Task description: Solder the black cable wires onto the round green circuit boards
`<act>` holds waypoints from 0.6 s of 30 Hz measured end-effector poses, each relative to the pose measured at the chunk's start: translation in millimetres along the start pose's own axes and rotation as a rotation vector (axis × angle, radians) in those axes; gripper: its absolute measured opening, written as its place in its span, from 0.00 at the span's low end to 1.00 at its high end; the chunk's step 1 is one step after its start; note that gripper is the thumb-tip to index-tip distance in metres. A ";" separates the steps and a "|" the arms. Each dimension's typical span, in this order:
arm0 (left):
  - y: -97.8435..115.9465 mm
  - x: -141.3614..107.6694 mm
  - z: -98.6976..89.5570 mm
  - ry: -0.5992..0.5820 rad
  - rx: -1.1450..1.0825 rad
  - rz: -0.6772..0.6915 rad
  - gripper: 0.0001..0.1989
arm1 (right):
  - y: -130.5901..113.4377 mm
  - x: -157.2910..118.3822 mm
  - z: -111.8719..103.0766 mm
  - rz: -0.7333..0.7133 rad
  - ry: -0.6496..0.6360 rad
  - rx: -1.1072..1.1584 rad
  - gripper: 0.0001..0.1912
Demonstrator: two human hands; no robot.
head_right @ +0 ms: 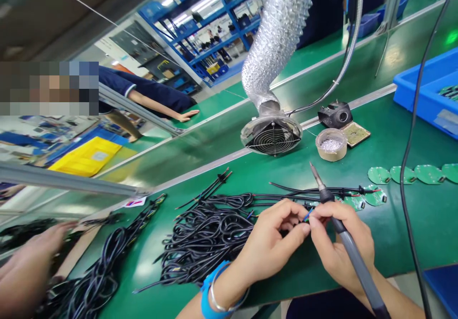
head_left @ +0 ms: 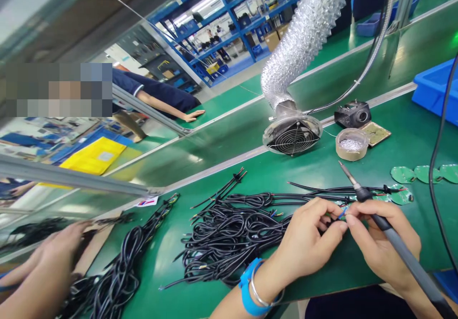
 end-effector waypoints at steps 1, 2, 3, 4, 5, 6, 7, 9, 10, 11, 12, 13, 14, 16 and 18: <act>-0.8 -0.6 1.6 0.007 -0.110 -0.068 0.07 | -0.9 0.4 0.0 -0.018 0.003 0.015 0.13; -1.7 -0.8 3.4 0.015 -0.225 -0.132 0.09 | -1.5 0.4 0.2 -0.033 0.003 0.032 0.13; -2.6 -0.8 5.2 0.023 -0.327 -0.182 0.11 | -1.9 0.0 0.9 -0.046 0.007 0.039 0.13; -3.5 -0.5 7.1 0.039 -0.405 -0.210 0.13 | -2.3 -0.9 2.2 -0.063 0.018 0.036 0.14; -4.6 -0.1 9.0 0.069 -0.458 -0.219 0.15 | -2.9 -2.3 4.3 -0.082 0.034 0.023 0.14; -6.1 0.5 11.0 0.113 -0.497 -0.213 0.17 | -3.8 -4.1 7.3 -0.102 0.053 0.004 0.15; -8.1 1.1 13.0 0.161 -0.536 -0.206 0.19 | -5.1 -6.2 11.1 -0.120 0.067 -0.014 0.16; -13.0 2.0 15.9 0.246 -0.608 -0.209 0.21 | -9.2 -10.8 19.7 -0.161 0.075 -0.035 0.17; -14.9 2.1 15.6 0.276 -0.635 -0.224 0.21 | -11.4 -12.8 23.1 -0.177 0.063 -0.038 0.18; -15.5 1.7 13.2 0.294 -0.653 -0.246 0.21 | -13.3 -14.2 25.1 -0.190 0.045 -0.041 0.17; -13.9 0.5 8.4 0.299 -0.660 -0.273 0.21 | -14.5 -14.8 25.0 -0.199 0.026 -0.044 0.17; -9.2 -1.4 0.9 0.282 -0.650 -0.300 0.20 | -14.4 -14.2 22.3 -0.200 0.006 -0.045 0.17; -1.2 -3.9 -8.7 0.237 -0.619 -0.318 0.19 | -12.9 -12.4 17.0 -0.198 -0.013 -0.055 0.17; 23.0 -9.5 -30.9 0.105 -0.468 -0.314 0.16 | -5.2 -4.7 0.7 -0.187 -0.053 -0.136 0.16; 48.8 -11.3 -48.6 0.008 -0.185 -0.247 0.12 | 6.5 6.4 -18.0 -0.208 -0.090 -0.308 0.15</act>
Point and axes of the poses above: each hand's wrist, its own x-axis towards the middle knuckle, its own z-axis out of the palm, y = z × x, the point moved 1 cm from there along x, towards the middle knuckle, and after that the axes turned 5 degrees about z, right-handed, at the moved point
